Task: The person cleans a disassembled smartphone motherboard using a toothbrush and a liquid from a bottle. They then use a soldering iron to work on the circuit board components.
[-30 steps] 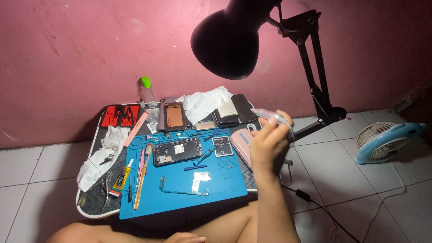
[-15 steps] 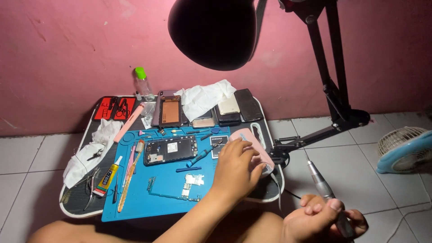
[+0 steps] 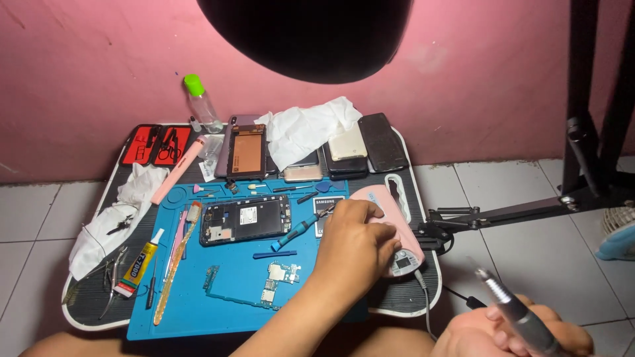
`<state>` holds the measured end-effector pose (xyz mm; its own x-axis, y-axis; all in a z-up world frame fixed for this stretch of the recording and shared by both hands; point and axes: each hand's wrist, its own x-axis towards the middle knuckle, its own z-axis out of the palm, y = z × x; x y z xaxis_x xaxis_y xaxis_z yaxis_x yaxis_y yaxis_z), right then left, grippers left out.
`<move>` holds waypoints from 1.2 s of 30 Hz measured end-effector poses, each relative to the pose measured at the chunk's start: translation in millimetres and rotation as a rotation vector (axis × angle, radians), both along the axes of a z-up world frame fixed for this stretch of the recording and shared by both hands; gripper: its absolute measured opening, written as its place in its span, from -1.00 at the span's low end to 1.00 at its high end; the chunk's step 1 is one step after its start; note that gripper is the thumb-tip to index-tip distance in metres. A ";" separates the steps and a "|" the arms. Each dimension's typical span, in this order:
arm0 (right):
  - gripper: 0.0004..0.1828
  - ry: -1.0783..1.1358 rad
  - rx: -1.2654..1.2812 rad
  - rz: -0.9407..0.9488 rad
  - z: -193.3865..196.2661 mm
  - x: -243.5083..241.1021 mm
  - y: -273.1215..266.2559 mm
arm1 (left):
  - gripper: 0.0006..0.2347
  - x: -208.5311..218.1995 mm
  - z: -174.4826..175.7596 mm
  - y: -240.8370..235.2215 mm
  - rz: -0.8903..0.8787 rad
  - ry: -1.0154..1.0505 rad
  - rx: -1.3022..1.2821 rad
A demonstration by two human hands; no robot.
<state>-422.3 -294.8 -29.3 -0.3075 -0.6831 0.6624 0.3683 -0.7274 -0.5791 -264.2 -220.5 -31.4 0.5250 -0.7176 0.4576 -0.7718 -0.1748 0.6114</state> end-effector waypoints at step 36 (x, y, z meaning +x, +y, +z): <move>-0.60 0.044 0.418 0.194 33.1 35.4 17.8 | -0.81 11.8 3.4 7.4 -0.033 0.058 0.017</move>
<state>-386.9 -277.0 3.8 -0.1256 -0.9365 0.3273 0.4430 -0.3481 -0.8261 -252.4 -213.0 -27.9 0.5259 -0.7426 0.4146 -0.7407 -0.1602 0.6525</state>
